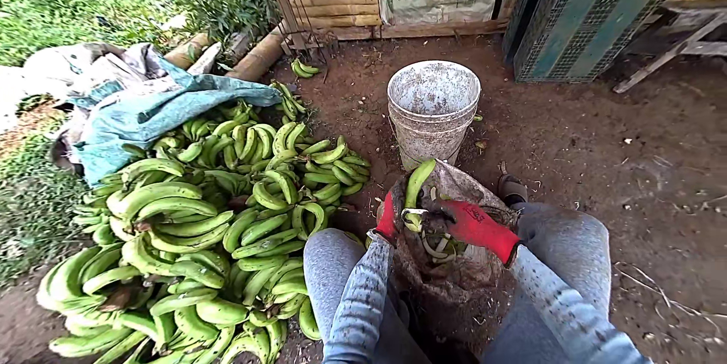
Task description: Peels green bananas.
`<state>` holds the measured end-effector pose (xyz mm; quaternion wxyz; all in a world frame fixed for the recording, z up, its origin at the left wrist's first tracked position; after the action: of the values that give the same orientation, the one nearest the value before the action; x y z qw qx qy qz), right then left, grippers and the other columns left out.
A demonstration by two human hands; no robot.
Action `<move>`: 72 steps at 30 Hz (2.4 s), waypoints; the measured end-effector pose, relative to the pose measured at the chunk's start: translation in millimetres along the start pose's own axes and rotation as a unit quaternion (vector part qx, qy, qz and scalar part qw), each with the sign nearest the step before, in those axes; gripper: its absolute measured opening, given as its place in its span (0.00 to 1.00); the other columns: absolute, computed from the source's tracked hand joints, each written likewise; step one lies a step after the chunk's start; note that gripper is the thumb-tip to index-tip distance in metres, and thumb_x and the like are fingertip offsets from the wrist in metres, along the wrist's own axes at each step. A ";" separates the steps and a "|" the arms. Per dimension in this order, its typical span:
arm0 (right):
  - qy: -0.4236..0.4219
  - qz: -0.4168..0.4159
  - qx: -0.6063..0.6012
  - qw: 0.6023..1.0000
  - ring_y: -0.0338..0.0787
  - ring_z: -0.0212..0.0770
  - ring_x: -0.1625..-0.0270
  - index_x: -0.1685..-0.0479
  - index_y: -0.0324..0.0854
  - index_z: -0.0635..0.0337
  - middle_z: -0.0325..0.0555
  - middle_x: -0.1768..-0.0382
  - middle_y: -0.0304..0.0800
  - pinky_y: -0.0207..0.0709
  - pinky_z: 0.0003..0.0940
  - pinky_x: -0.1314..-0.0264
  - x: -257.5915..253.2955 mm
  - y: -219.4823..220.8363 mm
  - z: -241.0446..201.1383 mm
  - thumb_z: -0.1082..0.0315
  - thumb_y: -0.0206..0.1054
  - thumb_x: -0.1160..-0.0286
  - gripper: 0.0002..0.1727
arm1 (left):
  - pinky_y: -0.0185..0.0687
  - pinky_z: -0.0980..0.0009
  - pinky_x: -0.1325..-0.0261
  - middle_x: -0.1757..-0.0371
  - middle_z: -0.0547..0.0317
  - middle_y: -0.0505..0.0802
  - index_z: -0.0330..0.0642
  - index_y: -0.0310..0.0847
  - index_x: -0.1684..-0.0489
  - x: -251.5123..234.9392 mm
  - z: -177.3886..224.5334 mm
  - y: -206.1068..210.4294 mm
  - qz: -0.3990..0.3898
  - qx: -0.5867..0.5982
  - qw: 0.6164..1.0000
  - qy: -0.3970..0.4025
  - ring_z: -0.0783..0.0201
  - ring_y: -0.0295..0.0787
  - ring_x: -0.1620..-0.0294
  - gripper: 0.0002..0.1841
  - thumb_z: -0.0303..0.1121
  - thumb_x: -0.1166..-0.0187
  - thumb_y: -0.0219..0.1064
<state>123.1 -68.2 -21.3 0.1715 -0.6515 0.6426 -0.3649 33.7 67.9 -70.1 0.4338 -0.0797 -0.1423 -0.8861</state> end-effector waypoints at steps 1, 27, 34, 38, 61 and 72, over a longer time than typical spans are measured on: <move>0.011 0.022 0.028 0.999 0.83 0.55 0.25 0.17 0.74 0.47 0.56 0.27 0.82 0.72 0.58 0.21 -4.1 -2.4 5.8 0.62 0.59 0.15 0.26 | 0.87 0.65 0.56 0.57 0.53 0.91 0.43 0.79 0.30 0.0 -3.3 -0.4 -0.004 -0.042 0.999 0.012 0.64 0.88 0.62 0.23 0.44 0.04 0.42; 0.014 0.159 -0.109 0.981 0.89 0.47 0.34 0.29 0.84 0.54 0.52 0.37 0.90 0.78 0.49 0.25 -19.3 -23.4 7.6 0.61 0.67 0.20 0.21 | 0.84 0.65 0.41 0.44 0.45 0.90 0.33 0.75 0.26 4.7 10.1 -33.0 0.176 -0.054 0.980 0.079 0.64 0.88 0.49 0.23 0.40 0.04 0.46; 0.063 0.140 0.046 0.987 0.79 0.69 0.25 0.20 0.77 0.53 0.71 0.26 0.77 0.69 0.63 0.21 -44.4 -15.9 16.9 0.66 0.61 0.18 0.26 | 0.86 0.67 0.46 0.53 0.51 0.91 0.34 0.80 0.37 1.1 -10.8 -21.8 0.039 -0.032 0.997 0.065 0.66 0.89 0.54 0.21 0.37 0.04 0.42; 0.140 0.218 0.023 0.965 0.79 0.71 0.27 0.21 0.76 0.55 0.72 0.27 0.75 0.73 0.67 0.27 -58.1 -46.3 60.5 0.67 0.67 0.20 0.26 | 0.76 0.58 0.23 0.32 0.46 0.89 0.39 0.80 0.27 -2.7 -30.5 -25.3 0.005 -0.310 0.951 0.009 0.59 0.85 0.31 0.23 0.44 0.07 0.50; 0.083 0.148 0.100 0.980 0.76 0.73 0.23 0.22 0.80 0.51 0.74 0.27 0.77 0.64 0.64 0.19 -28.3 -11.8 0.4 0.67 0.62 0.20 0.25 | 0.83 0.60 0.40 0.46 0.42 0.88 0.31 0.77 0.32 -3.3 3.8 -26.6 0.136 -0.110 0.984 0.015 0.58 0.87 0.48 0.25 0.41 0.03 0.39; 0.107 0.216 -0.039 0.970 0.86 0.63 0.33 0.27 0.84 0.50 0.64 0.35 0.85 0.76 0.62 0.28 -48.3 -37.4 55.1 0.66 0.65 0.18 0.21 | 0.87 0.68 0.66 0.66 0.49 0.88 0.34 0.77 0.46 9.3 -23.0 7.4 0.025 -0.009 0.999 -0.040 0.62 0.88 0.70 0.26 0.43 0.03 0.34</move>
<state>192.6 -30.9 -44.9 0.1515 -0.4604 0.7965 -0.3614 33.5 49.3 -88.1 0.4494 -0.1229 -0.1500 -0.8721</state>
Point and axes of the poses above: each hand's wrist, its own x-axis away from the middle knuckle, its own y-axis out of the palm, z = x × y, the point moved 9 cm from there along -x, towards the middle knuckle
